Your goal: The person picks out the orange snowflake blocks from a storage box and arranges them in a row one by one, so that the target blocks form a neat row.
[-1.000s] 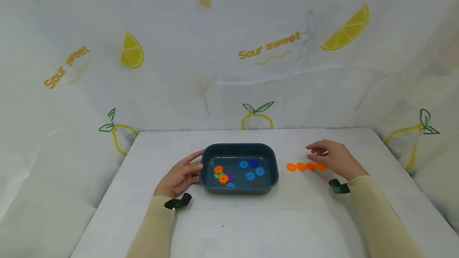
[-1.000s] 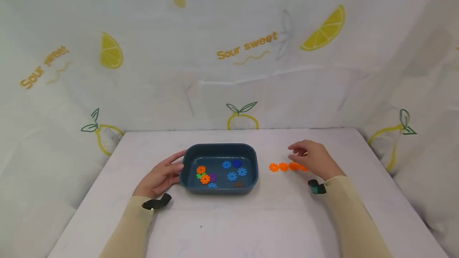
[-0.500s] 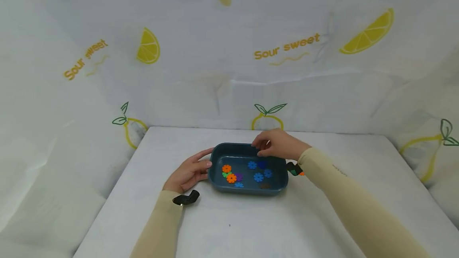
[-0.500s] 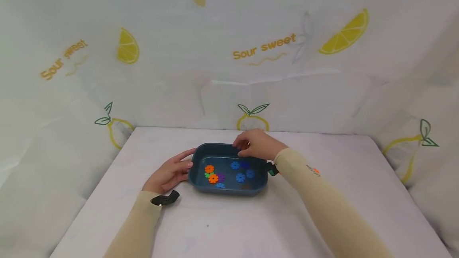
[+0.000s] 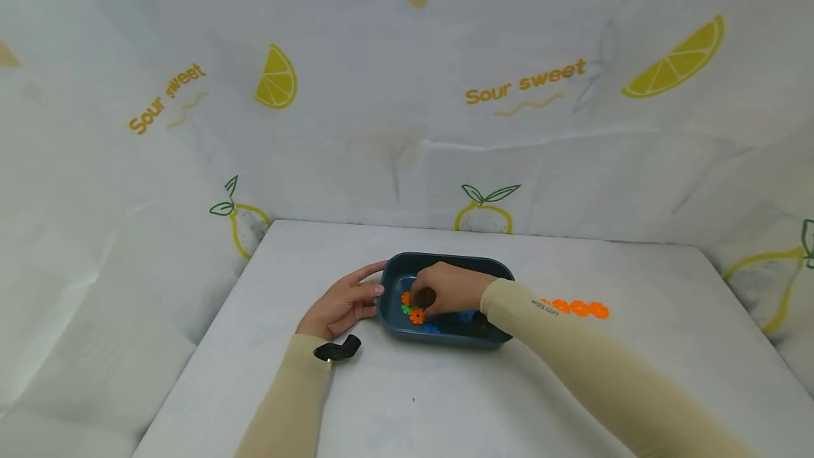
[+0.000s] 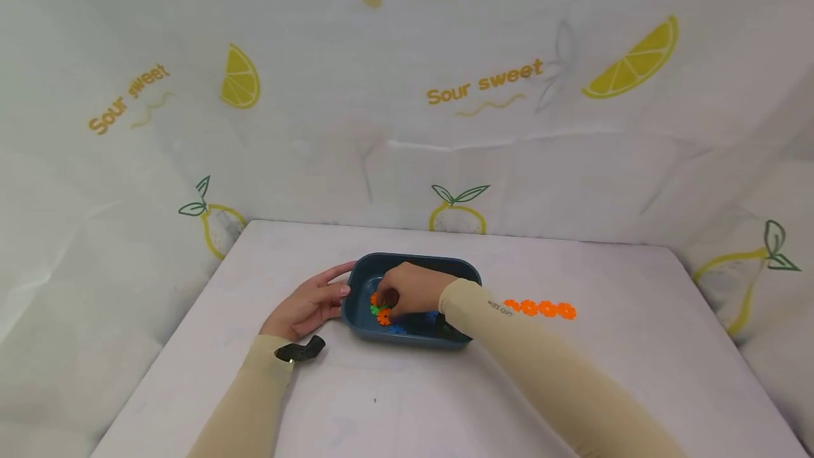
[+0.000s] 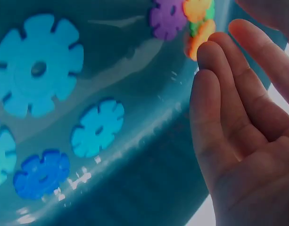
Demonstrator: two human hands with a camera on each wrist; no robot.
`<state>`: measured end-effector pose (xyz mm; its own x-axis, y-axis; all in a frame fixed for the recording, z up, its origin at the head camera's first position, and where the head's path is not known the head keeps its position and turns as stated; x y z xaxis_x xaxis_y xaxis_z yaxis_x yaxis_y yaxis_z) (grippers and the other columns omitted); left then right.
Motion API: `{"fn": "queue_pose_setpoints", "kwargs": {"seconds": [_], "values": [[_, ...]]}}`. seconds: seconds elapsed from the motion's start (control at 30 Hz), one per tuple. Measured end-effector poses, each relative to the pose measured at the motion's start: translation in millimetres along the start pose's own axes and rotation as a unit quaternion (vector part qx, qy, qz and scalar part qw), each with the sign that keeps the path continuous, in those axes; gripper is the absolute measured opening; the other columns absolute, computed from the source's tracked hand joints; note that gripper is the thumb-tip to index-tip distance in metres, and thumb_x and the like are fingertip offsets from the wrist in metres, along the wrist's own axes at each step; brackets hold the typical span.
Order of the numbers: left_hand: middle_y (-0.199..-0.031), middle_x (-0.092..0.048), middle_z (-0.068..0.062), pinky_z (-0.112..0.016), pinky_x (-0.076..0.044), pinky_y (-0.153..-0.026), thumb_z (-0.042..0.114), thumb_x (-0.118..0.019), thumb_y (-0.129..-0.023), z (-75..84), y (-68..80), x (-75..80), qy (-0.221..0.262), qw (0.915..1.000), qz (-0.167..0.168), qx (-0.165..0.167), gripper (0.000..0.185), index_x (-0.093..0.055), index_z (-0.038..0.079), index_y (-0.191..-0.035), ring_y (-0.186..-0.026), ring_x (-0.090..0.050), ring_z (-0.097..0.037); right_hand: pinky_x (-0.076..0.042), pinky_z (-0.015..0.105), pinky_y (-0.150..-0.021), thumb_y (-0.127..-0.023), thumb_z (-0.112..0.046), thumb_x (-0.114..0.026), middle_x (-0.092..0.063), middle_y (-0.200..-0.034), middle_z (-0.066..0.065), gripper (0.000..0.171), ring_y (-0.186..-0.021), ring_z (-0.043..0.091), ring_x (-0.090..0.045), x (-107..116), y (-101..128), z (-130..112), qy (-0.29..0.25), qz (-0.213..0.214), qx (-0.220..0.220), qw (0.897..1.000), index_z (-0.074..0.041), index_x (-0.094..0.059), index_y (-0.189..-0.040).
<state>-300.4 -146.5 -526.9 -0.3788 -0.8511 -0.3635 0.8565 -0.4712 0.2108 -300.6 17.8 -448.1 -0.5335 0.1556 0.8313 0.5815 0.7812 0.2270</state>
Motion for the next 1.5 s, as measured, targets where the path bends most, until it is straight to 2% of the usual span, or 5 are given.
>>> {"fn": "queue_pose_setpoints", "kwargs": {"seconds": [0.43, 0.7, 1.0, 1.33, 1.5], "values": [[-0.135, -0.068, -0.010, -0.032, -0.064, -0.089, 0.005, -0.060, -0.110, 1.4, 0.5, -2.3, 0.016, 0.9998, -0.008, -0.002, 0.059, -0.045, 0.020, -0.165, -0.104, -0.075, -0.018, -0.059, 0.024, -0.086, -0.091, -0.029, -0.090, -0.075, -0.102, -0.006, 0.025, -0.089, 0.004, -0.065, -11, -11, -4, 0.022, 0.019, 0.017, 0.999, -0.014, -0.081, -0.110], [-0.139, -0.066, -0.012, -0.033, -0.064, -0.090, 0.006, -0.060, -0.110, 3.3, 1.0, -4.1, 0.013, 0.9999, -0.007, -0.002, 0.058, -0.046, 0.020, -0.164, -0.103, -0.074, -0.017, -0.059, 0.023, -0.084, -0.089, -0.031, -0.091, -0.073, -0.097, -0.009, 0.026, -0.086, 0.005, -0.063, -14, -15, -5, 0.049, 0.025, -0.002, 0.998, -0.016, -0.080, -0.107], [-0.135, -0.067, -0.011, -0.031, -0.064, -0.088, 0.007, -0.062, -0.109, 4.2, 2.9, -4.0, 0.019, 0.9998, -0.008, -0.001, 0.059, -0.046, 0.020, -0.164, -0.101, -0.074, -0.016, -0.059, 0.022, -0.083, -0.089, -0.028, -0.091, -0.072, -0.094, -0.009, 0.026, -0.084, 0.005, -0.062, -14, -15, -10, 0.075, 0.026, -0.009, 0.997, -0.016, -0.081, -0.110], [-0.138, -0.067, -0.012, -0.033, -0.064, -0.090, 0.008, -0.063, -0.109, 1.7, -0.5, -4.2, 0.006, 1.0000, 0.001, 0.006, 0.059, -0.047, 0.022, -0.164, -0.102, -0.074, -0.018, -0.060, 0.032, -0.095, -0.092, -0.025, -0.088, -0.070, -0.107, -0.007, 0.030, -0.097, 0.009, -0.064, 9, 5, 4, 0.008, 0.043, -0.047, 0.998, -0.015, -0.082, -0.120], [-0.137, -0.069, -0.012, -0.034, -0.064, -0.092, 0.009, -0.065, -0.108, 0.1, 0.9, -0.1, 0.004, 0.9998, 0.016, 0.007, 0.059, -0.049, 0.023, -0.163, -0.101, -0.073, -0.020, -0.059, 0.035, -0.095, -0.092, -0.021, -0.085, -0.071, -0.111, -0.007, 0.030, -0.101, 0.013, -0.064, 28, 24, 10, -0.012, 0.065, -0.055, 0.996, -0.015, -0.081, -0.121]]}}
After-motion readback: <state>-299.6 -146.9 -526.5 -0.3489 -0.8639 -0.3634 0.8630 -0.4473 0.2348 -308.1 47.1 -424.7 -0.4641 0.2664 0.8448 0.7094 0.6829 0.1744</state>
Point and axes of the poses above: each hand's wrist, its own y-axis away from the middle knuckle, its own x-axis out of the back of the hand, z = x × y, the point moved 9 cm from there along -y, towards the middle knuckle
